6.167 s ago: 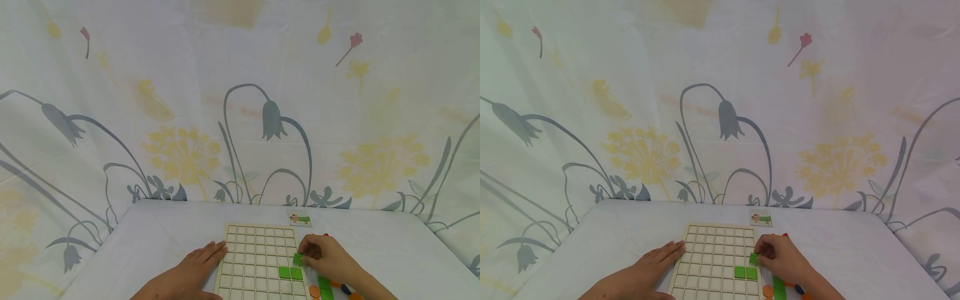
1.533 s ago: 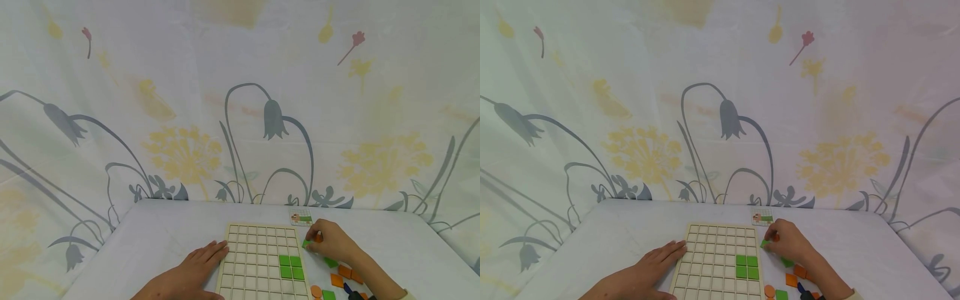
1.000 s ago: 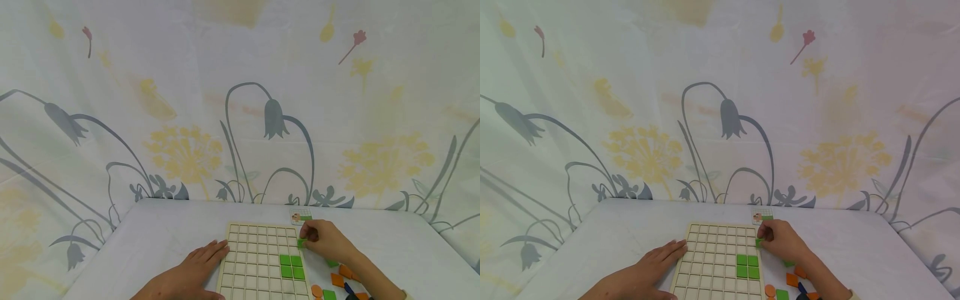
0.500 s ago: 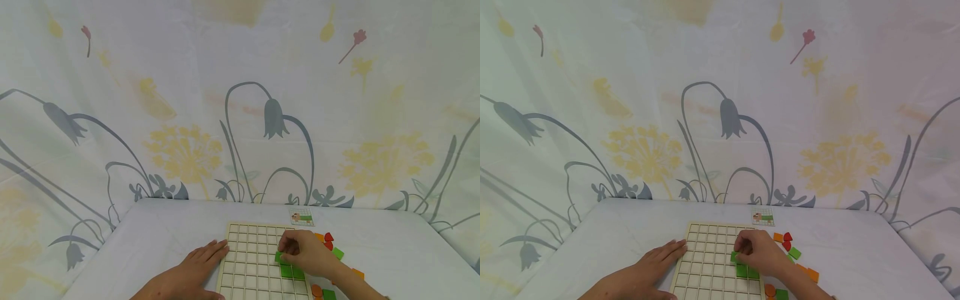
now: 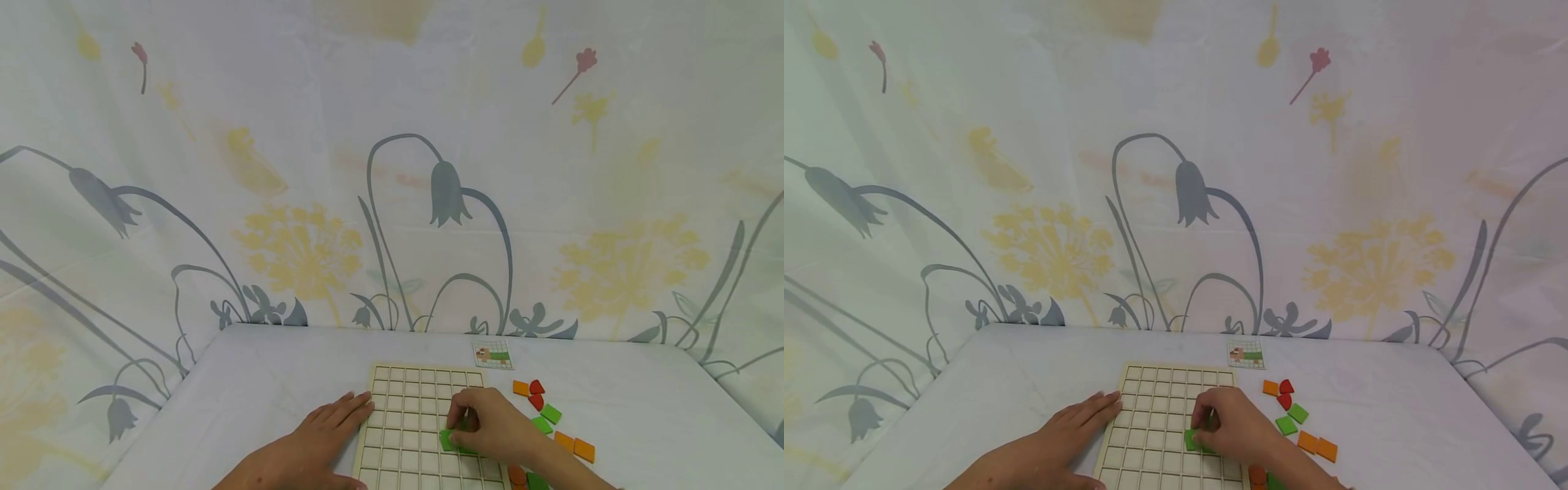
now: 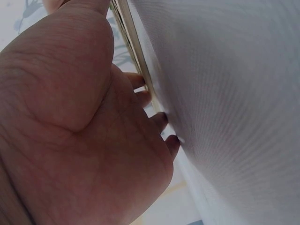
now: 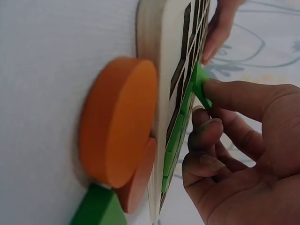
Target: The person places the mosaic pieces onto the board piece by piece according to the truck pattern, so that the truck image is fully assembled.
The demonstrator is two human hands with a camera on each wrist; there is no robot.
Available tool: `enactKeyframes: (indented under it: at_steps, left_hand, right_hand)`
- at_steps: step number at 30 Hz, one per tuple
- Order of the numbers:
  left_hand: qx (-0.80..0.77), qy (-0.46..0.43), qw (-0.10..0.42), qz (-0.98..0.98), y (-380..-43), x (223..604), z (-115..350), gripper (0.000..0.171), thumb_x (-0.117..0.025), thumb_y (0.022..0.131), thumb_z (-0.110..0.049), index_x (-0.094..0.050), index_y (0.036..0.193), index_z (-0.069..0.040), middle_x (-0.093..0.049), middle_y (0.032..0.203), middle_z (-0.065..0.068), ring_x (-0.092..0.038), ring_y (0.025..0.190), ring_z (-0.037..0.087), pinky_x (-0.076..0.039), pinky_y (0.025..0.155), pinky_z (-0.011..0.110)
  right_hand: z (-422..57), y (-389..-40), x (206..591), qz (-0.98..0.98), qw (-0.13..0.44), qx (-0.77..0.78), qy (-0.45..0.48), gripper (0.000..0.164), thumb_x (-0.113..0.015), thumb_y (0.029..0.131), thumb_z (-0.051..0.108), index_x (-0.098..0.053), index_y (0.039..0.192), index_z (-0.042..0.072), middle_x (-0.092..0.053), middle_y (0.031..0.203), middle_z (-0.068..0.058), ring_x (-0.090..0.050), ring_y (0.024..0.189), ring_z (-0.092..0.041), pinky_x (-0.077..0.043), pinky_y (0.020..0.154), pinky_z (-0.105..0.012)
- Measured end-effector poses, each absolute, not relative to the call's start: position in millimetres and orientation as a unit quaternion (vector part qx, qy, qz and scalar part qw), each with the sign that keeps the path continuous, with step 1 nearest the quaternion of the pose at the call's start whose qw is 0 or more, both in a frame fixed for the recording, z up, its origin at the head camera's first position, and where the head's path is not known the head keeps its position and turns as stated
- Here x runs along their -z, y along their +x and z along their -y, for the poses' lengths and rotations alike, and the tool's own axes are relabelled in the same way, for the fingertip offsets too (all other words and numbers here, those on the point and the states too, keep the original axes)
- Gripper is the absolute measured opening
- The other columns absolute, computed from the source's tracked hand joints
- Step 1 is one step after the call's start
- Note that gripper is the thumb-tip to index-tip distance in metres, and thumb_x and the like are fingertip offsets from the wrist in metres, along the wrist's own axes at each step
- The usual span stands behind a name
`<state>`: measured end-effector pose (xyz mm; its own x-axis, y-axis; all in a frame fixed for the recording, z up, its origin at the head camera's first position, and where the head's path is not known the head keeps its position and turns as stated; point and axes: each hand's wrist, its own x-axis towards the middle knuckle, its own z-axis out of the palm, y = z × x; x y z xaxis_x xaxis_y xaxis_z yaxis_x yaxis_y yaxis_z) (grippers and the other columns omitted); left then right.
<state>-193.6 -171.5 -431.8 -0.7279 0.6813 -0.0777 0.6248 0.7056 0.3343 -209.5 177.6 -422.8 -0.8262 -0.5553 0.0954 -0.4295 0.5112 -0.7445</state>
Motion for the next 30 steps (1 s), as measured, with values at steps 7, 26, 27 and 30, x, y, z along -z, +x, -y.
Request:
enactKeyframes:
  at_steps: [7, 26, 27, 30]
  left_hand:
    - [-0.147, 0.358, 0.098, -0.917, -192.7, 430.7, 171.8, 0.107, -0.069, 0.093, -0.070, -0.023, 0.170, -0.011, -0.021, 0.177, 0.005, -0.023, 0.161, 0.037, -0.031, 0.121, 0.062]
    - [-0.149, 0.358, 0.099, -0.916, -191.1, 428.9, 172.4, 0.108, -0.068, 0.093, -0.071, -0.022, 0.170, -0.011, -0.020, 0.177, 0.005, -0.022, 0.161, 0.036, -0.031, 0.121, 0.062]
    - [-0.149, 0.358, 0.099, -0.916, -191.0, 428.7, 172.4, 0.108, -0.068, 0.093, -0.071, -0.022, 0.170, -0.011, -0.020, 0.177, 0.005, -0.022, 0.161, 0.036, -0.031, 0.121, 0.062]
    - [-0.151, 0.361, 0.100, -0.915, -191.0, 428.2, 171.7, 0.107, -0.068, 0.093, -0.070, -0.023, 0.170, -0.011, -0.020, 0.177, 0.006, -0.022, 0.161, 0.037, -0.031, 0.121, 0.062]
  right_hand:
    - [-178.6, -208.1, 423.7, -0.866, 0.067, 0.400, -0.292, 0.016, -0.087, 0.089, 0.018, -0.072, 0.090, 0.020, -0.062, 0.086, 0.004, -0.053, 0.066, -0.003, -0.049, 0.061, -0.024]
    - [-178.4, -210.5, 421.1, -0.855, 0.075, 0.381, -0.342, 0.018, -0.089, 0.087, 0.017, -0.076, 0.099, 0.022, -0.064, 0.090, 0.010, -0.052, 0.068, -0.003, -0.049, 0.064, -0.022]
    - [-178.5, -210.4, 421.3, -0.855, 0.073, 0.381, -0.344, 0.018, -0.089, 0.087, 0.017, -0.076, 0.099, 0.022, -0.064, 0.090, 0.010, -0.053, 0.068, -0.003, -0.049, 0.065, -0.022]
    - [-182.1, -208.9, 422.2, -0.856, 0.064, 0.382, -0.342, 0.018, -0.089, 0.088, 0.018, -0.075, 0.100, 0.022, -0.065, 0.093, 0.011, -0.054, 0.071, -0.003, -0.050, 0.065, -0.022]
